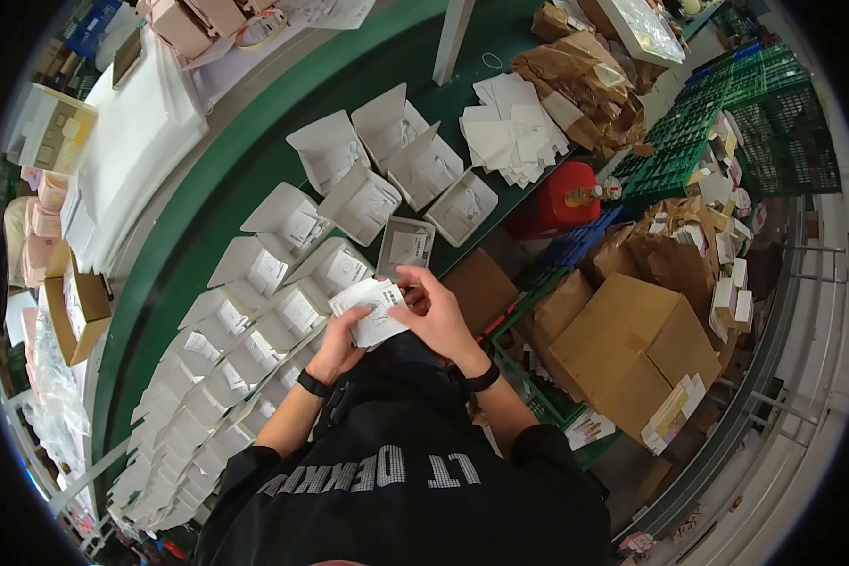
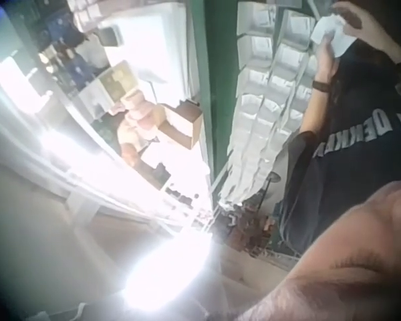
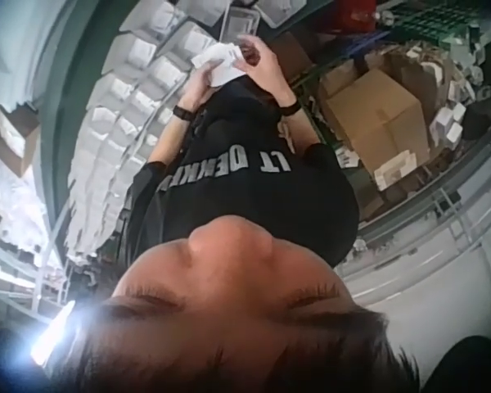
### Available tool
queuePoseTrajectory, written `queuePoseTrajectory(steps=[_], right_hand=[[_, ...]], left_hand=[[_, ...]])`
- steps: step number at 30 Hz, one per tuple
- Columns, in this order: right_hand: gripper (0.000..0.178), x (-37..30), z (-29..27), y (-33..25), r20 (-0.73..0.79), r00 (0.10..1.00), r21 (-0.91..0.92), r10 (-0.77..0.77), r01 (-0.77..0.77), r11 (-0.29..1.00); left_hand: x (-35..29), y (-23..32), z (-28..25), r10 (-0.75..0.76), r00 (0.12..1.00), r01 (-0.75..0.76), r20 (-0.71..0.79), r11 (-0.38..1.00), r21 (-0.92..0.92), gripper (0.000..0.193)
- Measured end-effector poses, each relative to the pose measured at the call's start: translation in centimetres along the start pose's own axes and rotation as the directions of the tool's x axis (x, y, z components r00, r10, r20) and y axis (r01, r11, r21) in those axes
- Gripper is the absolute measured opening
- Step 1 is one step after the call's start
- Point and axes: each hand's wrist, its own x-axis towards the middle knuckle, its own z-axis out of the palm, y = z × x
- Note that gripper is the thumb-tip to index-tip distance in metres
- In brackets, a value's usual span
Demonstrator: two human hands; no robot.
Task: Assembling white cardboard boxes and placing charging cables and instruction manuals inside them on an assembly line.
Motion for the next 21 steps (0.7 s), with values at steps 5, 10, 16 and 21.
queuePoseTrajectory(steps=[5,10,16,21], right_hand=[[0.032,1.7,0.2,-1.7,0.062,0.996,-0.142,-0.065,0.073,0.987],[0.028,4.0,2.4,1.8,0.257,0.963,-0.020,-0.076,0.084,0.996],[0.026,6.1,0.6,1.3,0.026,0.931,-0.270,-0.363,0.356,0.895],[0.024,7.1,-7.3,2.3,-0.277,0.959,0.185,0.055,-0.003,0.983]], left_hand=[[-1.5,0.2,-0.3,0.048,0.996,-0.050,-0.074,0.998,-0.035,0.051],[-2.4,0.0,-3.2,0.052,0.981,-0.083,-0.186,0.984,-0.160,0.049],[-1.2,-1.8,-6.5,0.146,0.952,-0.178,-0.269,0.979,-0.100,0.049],[-2.6,-1.0,-2.7,0.205,0.964,-0.248,-0.168,0.922,-0.296,0.051]])
